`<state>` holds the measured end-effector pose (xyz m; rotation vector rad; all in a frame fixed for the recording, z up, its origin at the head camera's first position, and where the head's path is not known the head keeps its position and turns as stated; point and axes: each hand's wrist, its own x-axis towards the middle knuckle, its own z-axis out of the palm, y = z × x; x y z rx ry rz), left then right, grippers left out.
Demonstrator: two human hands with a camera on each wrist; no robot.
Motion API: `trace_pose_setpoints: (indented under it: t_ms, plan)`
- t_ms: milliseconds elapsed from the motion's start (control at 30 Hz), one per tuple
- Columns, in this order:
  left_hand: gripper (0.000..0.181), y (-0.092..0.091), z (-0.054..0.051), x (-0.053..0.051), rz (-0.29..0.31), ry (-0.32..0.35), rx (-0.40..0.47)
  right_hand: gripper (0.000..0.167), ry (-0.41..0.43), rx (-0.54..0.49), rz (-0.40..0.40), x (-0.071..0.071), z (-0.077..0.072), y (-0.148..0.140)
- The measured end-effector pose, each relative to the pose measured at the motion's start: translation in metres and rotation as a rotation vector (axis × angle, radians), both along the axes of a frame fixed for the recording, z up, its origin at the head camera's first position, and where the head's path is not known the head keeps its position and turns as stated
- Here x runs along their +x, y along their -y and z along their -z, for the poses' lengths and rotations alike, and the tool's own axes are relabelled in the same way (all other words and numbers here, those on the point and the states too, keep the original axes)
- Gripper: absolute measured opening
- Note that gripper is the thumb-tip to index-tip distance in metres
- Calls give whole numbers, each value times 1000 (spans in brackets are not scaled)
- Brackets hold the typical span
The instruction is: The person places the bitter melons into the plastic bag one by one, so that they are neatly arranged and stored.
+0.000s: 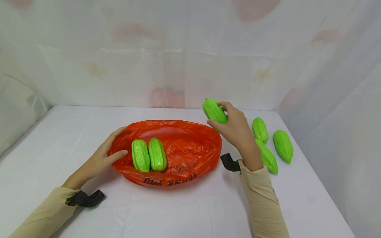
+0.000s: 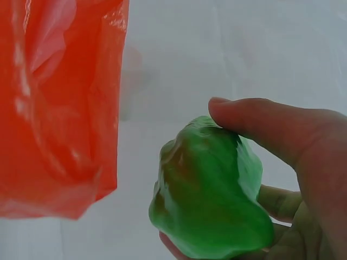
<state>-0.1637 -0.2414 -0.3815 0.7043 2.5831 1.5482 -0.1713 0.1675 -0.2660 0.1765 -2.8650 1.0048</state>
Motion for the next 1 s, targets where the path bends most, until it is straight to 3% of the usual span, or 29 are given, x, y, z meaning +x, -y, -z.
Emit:
trace_pose_setpoints:
  t_ms: [333,1000]
  plan:
    - [73,0,0,0,3,-1,-2,69,9,13,-34,6,-3,18]
    - [74,0,-1,2,1,-2,-8,67,36,-6,-148,7,17,52]
